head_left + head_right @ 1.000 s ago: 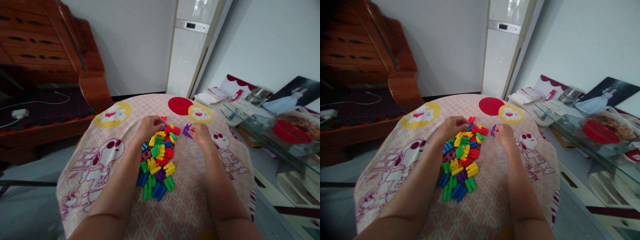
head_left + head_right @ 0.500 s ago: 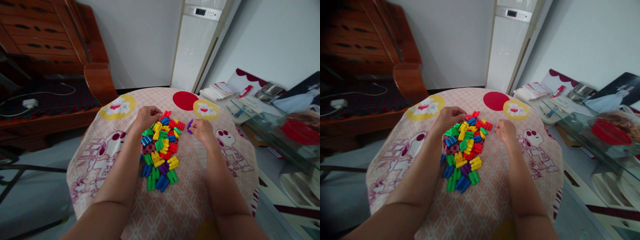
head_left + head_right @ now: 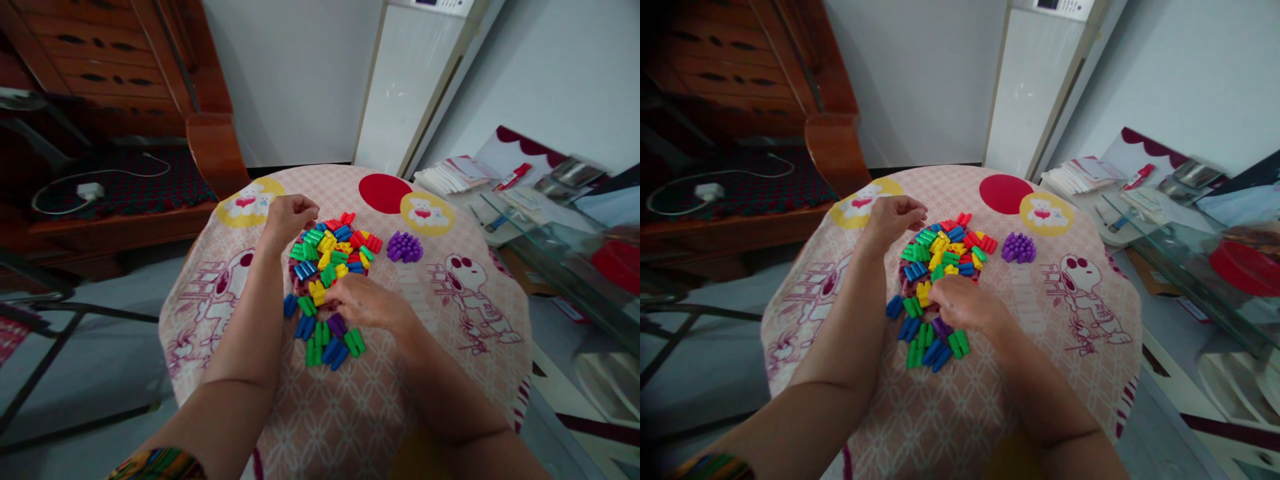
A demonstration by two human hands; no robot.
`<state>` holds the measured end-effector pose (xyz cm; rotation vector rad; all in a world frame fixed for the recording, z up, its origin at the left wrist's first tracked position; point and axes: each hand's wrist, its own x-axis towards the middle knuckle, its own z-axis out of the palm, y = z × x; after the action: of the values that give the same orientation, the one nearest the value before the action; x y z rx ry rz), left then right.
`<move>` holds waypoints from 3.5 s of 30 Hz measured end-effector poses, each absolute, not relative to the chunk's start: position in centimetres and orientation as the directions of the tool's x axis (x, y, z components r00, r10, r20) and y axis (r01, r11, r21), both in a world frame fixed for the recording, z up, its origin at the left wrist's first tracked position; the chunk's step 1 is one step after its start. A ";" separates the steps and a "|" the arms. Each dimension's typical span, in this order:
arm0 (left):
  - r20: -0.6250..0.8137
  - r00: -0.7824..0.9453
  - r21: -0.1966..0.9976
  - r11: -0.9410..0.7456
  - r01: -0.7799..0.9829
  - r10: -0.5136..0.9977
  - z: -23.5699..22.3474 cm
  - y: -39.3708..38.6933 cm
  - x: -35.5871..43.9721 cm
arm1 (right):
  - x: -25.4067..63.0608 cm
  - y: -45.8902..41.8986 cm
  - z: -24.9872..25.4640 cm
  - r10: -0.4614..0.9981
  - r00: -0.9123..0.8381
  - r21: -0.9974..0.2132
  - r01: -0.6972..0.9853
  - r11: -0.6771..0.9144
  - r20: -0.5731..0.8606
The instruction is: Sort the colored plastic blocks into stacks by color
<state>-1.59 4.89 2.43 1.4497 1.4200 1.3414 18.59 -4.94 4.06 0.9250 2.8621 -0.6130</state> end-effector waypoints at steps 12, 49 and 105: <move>0.178 -0.129 0.962 -0.144 0.233 0.976 2.4 5.1 -1.7 | 18.2 -6.2 4.4 0.700 -0.669 -0.041 0.730 0.683 -0.249; 0.158 -0.115 0.959 -0.125 0.253 0.981 2.3 5.2 -1.6 | 29.7 2.0 3.8 0.999 -0.044 0.004 0.999 0.044 0.009; 0.152 -0.130 0.960 -0.115 0.256 0.980 2.7 4.9 -1.8 | 32.8 2.8 2.5 0.954 0.278 -0.479 0.827 -0.295 -0.107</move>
<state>-1.80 4.95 2.71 1.4241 1.4412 1.2952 32.76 2.84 2.50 2.7579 2.0097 -0.6721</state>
